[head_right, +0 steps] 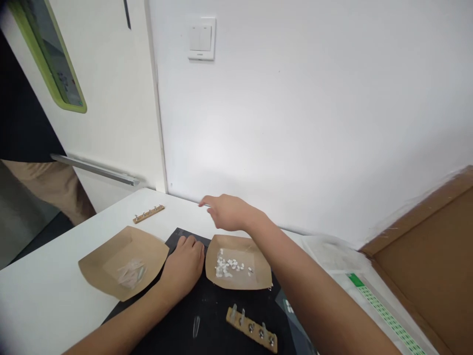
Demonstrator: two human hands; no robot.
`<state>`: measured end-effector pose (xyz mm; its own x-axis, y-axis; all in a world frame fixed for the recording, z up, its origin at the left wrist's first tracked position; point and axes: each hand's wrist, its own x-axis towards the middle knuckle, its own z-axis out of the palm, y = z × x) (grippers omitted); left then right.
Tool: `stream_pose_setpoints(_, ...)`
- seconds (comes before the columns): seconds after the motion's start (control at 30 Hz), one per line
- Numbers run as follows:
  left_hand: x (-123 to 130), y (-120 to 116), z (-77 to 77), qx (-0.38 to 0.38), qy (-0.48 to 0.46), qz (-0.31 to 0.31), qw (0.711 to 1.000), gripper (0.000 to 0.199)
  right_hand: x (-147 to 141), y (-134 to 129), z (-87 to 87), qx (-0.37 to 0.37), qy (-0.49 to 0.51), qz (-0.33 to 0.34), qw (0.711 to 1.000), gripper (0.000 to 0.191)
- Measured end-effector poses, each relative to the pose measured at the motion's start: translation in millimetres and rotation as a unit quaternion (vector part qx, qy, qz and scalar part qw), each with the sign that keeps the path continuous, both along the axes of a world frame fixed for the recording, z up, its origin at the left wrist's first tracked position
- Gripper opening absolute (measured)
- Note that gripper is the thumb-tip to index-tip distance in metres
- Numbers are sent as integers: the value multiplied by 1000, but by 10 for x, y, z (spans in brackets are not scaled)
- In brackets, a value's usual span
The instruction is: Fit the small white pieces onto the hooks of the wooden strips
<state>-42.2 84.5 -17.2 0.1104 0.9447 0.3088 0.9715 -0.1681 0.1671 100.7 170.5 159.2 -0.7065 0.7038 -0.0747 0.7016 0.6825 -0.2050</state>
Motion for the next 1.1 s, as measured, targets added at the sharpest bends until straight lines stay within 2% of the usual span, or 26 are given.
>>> stream_pose_setpoints(0.03,0,3,4,-2,0,5,1000,32,-88,-13,58,3,-2,22,1000,48)
stream_pose_setpoints(0.07,0,5,6,-5,1,9,1000,33,-212,-27,139,28,-7,71,997,57)
stream_pose_setpoints(0.13,-2,9,7,-12,2,15,1000,33,-544,-57,365,48,12,118,992,70)
stream_pose_setpoints(0.2,-13,17,5,-17,3,20,1000,33,-942,-77,634,64,69,181,979,83)
stream_pose_setpoints(0.23,-21,23,3,-19,3,23,1000,34,-1144,-80,760,80,142,225,961,86)
stream_pose_setpoints(0.27,-31,30,1,-20,3,24,1000,34,-1337,-77,867,84,197,245,945,88)
stream_pose_setpoints(0.3,-41,37,-1,-19,2,25,1000,35,-1510,-70,947,83,205,256,941,90)
stream_pose_setpoints(0.33,-51,43,-3,-17,0,25,1000,35,-1656,-58,996,71,150,260,951,88)
stream_pose_setpoints(0.37,-58,49,-4,-16,-1,23,1000,36,-1767,-41,1016,40,34,240,969,82)
stream_pose_setpoints(0.4,-62,53,-4,-14,-2,21,1000,36,-1840,-18,1008,32,-13,217,975,75)
stream_pose_setpoints(0.47,-61,55,4,-13,-4,21,1000,37,-1882,50,934,42,-21,202,978,74)
stream_pose_setpoints(0.53,-50,50,23,-14,-3,24,1000,38,-1836,150,814,84,53,184,978,85)
stream_pose_setpoints(0.57,-42,45,36,-16,-1,25,1000,37,-1806,208,744,85,51,167,981,86)
stream_pose_setpoints(0.6,-35,39,51,-19,1,24,1000,36,-1781,268,666,58,-1,143,988,83)
stream_pose_setpoints(0.73,-13,19,109,-34,19,13,999,32,-1786,471,283,10,-122,98,988,39)
stream_pose_setpoints(0.9,-8,14,148,-46,47,-14,998,35,-1855,642,-184,-11,-164,62,984,36)
stream_pose_setpoints(1.1,-6,14,146,-69,77,-47,993,30,-1944,750,-485,-33,-171,56,983,34)
